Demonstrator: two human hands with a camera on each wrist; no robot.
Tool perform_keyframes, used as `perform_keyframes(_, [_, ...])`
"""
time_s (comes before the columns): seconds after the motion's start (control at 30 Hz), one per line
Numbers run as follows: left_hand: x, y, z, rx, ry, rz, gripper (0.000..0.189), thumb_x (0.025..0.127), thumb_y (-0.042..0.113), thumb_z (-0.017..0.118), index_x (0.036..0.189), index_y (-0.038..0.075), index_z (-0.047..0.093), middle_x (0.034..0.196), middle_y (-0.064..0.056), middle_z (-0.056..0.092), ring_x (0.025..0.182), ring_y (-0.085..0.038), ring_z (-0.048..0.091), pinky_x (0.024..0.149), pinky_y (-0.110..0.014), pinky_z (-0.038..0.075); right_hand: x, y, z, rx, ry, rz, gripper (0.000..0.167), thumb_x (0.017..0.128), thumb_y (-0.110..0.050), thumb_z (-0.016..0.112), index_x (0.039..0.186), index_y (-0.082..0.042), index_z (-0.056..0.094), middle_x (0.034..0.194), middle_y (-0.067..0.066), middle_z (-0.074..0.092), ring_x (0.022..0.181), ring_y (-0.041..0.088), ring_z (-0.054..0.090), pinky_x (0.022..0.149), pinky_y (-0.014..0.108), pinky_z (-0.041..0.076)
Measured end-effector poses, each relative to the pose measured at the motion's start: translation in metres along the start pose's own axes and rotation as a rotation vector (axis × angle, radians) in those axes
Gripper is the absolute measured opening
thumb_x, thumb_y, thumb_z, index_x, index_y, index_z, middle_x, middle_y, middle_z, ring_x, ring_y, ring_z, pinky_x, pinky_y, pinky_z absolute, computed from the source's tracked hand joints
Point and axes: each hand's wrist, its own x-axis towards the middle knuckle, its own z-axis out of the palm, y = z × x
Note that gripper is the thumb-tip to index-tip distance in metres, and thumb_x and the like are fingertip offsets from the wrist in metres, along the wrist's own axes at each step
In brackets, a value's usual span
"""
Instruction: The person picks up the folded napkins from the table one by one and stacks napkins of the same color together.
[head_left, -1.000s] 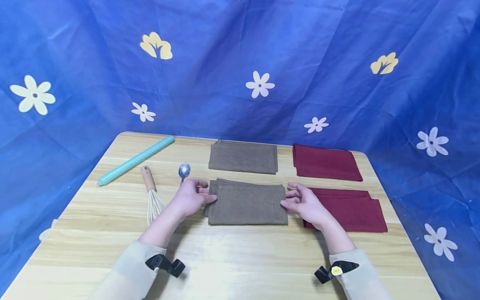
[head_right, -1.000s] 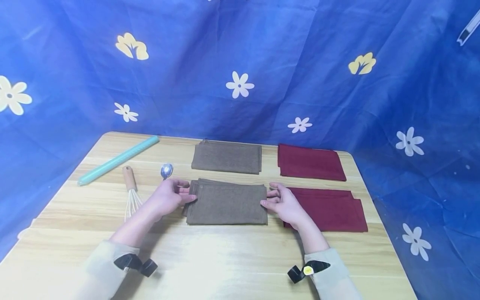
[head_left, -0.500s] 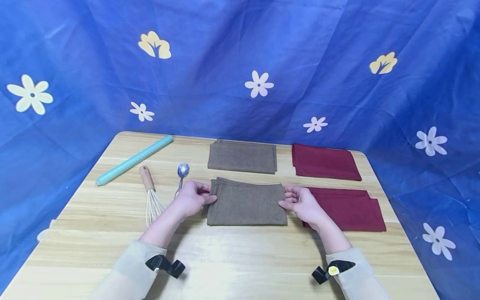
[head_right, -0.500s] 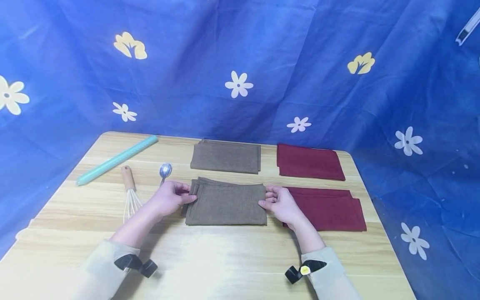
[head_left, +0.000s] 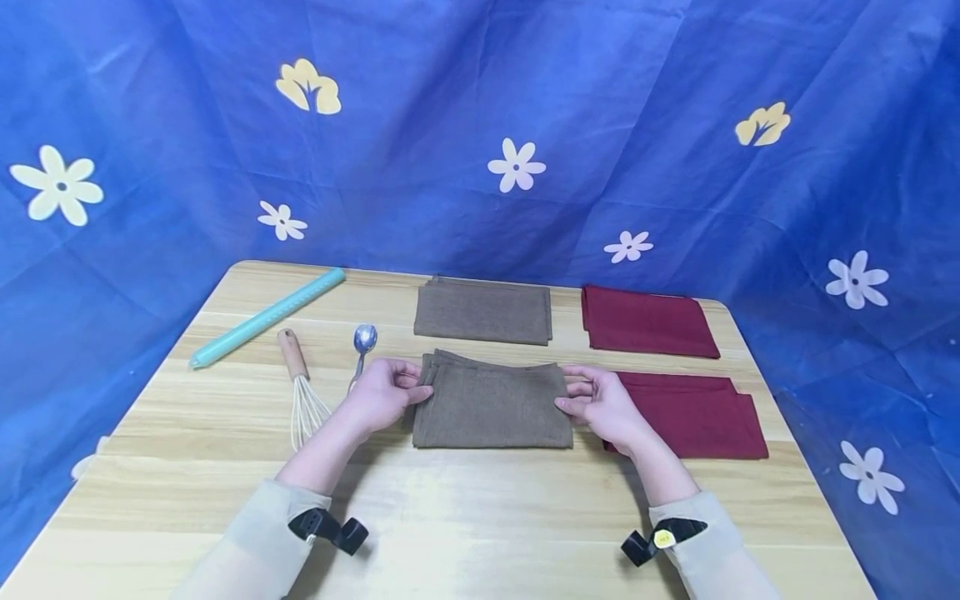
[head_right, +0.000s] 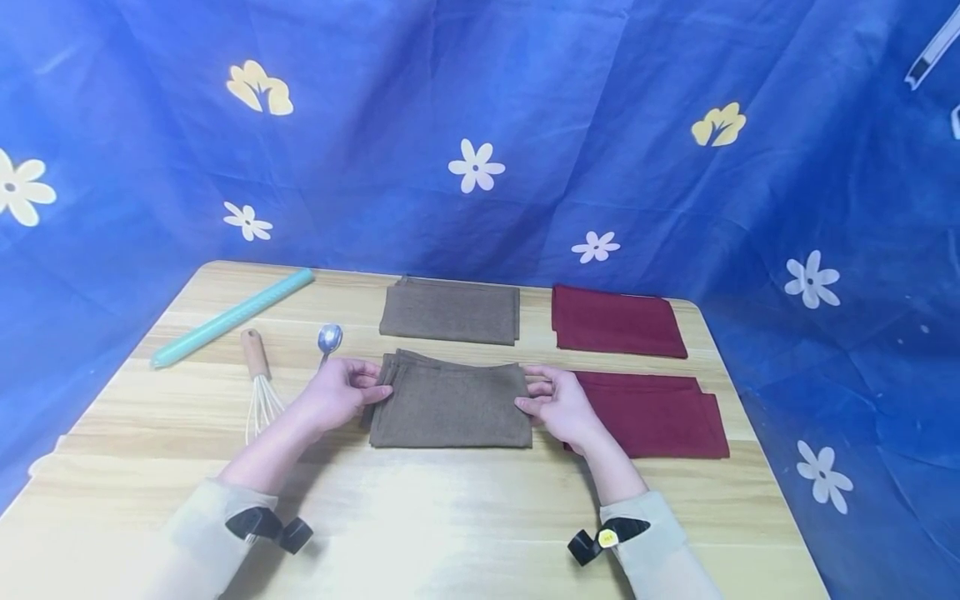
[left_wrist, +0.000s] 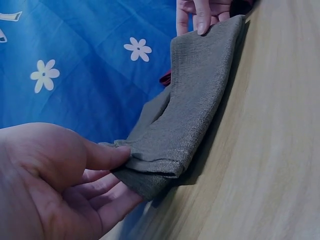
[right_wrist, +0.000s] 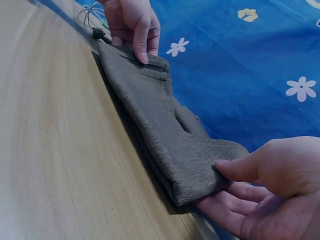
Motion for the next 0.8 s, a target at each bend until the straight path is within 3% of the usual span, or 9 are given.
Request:
perform_keyframes(0.23, [-0.001, 0.003, -0.002, -0.051, 0.0, 0.019, 0.033, 0.091, 0.005, 0.082, 0.117, -0.011, 0.068, 0.096, -0.011, 0.069, 0.089, -0.019, 0.062, 0.07, -0.026, 0.057, 0.0, -0.003, -0.002, -0.012, 0.014, -0.021, 0.058, 0.093, 0.005, 0.076, 0.146, 0.006, 0.054, 0.096, 0.01, 0.07, 0.078, 0.016, 0.07, 0.066, 0.038, 0.064])
perform_keyframes(0.47, [-0.001, 0.009, -0.009, -0.09, -0.007, 0.031, 0.042, 0.094, 0.004, 0.08, 0.126, -0.017, 0.064, 0.108, -0.025, 0.071, 0.083, -0.019, 0.067, 0.063, -0.03, 0.062, 0.002, -0.01, -0.006, -0.018, 0.021, -0.026, 0.058, 0.093, 0.004, 0.076, 0.147, 0.006, 0.054, 0.099, 0.011, 0.071, 0.078, 0.015, 0.071, 0.066, 0.037, 0.064])
perform_keyframes(0.6, [0.001, 0.013, -0.013, -0.08, -0.01, 0.051, 0.043, 0.094, 0.006, 0.081, 0.128, -0.016, 0.064, 0.109, -0.025, 0.072, 0.078, -0.018, 0.067, 0.061, -0.03, 0.061, 0.004, -0.015, -0.009, -0.002, 0.023, -0.041, 0.058, 0.093, 0.006, 0.076, 0.147, 0.006, 0.054, 0.099, 0.012, 0.073, 0.075, 0.013, 0.071, 0.064, 0.036, 0.063])
perform_keyframes(0.7, [0.002, 0.016, -0.015, -0.058, -0.008, 0.075, 0.043, 0.094, 0.008, 0.081, 0.128, -0.015, 0.065, 0.109, -0.023, 0.073, 0.081, -0.019, 0.069, 0.067, -0.029, 0.061, 0.007, -0.019, -0.013, 0.016, 0.027, -0.052, 0.059, 0.092, 0.008, 0.075, 0.147, 0.007, 0.053, 0.098, 0.011, 0.073, 0.072, 0.013, 0.07, 0.062, 0.037, 0.063])
perform_keyframes(0.8, [0.004, 0.019, -0.016, -0.028, 0.005, 0.098, 0.043, 0.095, 0.009, 0.081, 0.127, -0.014, 0.066, 0.11, -0.023, 0.073, 0.094, -0.026, 0.07, 0.082, -0.035, 0.061, 0.009, -0.022, -0.016, 0.018, 0.026, -0.061, 0.059, 0.092, 0.007, 0.076, 0.147, 0.007, 0.052, 0.098, 0.01, 0.073, 0.071, 0.013, 0.069, 0.062, 0.039, 0.063])
